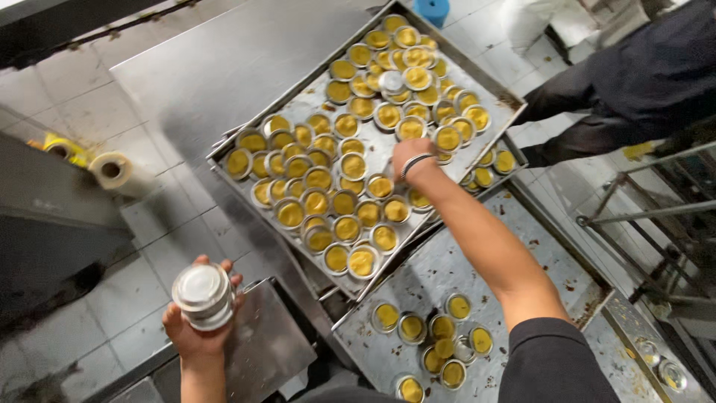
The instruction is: The person places small tart tins onto a moving conveyor belt by hand, then transfers filled tarts from a large tray onto the conveyor belt and stacks empty tins together.
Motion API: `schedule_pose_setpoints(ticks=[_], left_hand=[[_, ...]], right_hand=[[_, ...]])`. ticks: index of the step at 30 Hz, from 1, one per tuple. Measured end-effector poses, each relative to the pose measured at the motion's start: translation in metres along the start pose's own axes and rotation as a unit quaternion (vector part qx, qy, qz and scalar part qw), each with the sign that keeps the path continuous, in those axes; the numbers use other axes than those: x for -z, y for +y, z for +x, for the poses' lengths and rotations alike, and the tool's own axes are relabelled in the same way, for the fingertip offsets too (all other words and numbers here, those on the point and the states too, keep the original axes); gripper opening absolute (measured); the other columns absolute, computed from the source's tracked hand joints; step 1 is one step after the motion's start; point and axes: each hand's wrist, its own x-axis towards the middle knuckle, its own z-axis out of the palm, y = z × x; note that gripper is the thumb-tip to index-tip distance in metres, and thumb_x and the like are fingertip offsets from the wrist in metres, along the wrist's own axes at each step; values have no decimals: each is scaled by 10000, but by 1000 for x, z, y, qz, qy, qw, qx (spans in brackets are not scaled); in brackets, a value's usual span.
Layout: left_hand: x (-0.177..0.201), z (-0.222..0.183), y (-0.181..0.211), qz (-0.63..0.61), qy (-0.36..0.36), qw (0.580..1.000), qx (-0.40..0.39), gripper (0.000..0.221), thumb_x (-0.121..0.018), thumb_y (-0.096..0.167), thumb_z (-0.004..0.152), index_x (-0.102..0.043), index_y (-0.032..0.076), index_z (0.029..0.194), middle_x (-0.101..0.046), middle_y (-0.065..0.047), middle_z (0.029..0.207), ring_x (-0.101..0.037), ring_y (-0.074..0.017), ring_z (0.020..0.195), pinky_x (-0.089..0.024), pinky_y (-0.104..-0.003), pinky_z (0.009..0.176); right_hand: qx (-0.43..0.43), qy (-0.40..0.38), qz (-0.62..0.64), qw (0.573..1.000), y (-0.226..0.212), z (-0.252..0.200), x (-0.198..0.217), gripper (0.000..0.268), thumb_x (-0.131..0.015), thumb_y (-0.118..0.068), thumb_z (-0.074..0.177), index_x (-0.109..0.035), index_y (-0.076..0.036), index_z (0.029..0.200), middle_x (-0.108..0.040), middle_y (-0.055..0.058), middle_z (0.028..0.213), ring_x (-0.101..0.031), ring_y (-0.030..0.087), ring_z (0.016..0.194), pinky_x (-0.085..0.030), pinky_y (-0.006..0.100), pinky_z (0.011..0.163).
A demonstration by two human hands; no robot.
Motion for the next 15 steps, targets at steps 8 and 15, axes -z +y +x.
schedule_pose_setpoints(ticks=[8,15], left_hand=[[152,-257,69,-195,69,973,-98,377,-421,341,1135,-651,130,1346,-524,-190,1158,-458,-375,1043,-440,-511,671],[237,-405,125,-64,388,867,-306,391,-771,376,1050,-727,256,1420,-643,-194,1439,-626,-332,1157,-541,-395,792]], right_hand=[[-115,-136,45,983,-16,-21,33,698,-837,-631,709,-744,-136,1192,-728,54,1214,-708,303,1099,-603,445,824],[-96,-52,42,993,-14,-38,20,958,-812,-708,651,-581,-150,1395,-656,174,1385,-646,397,1245,-550,546,988]])
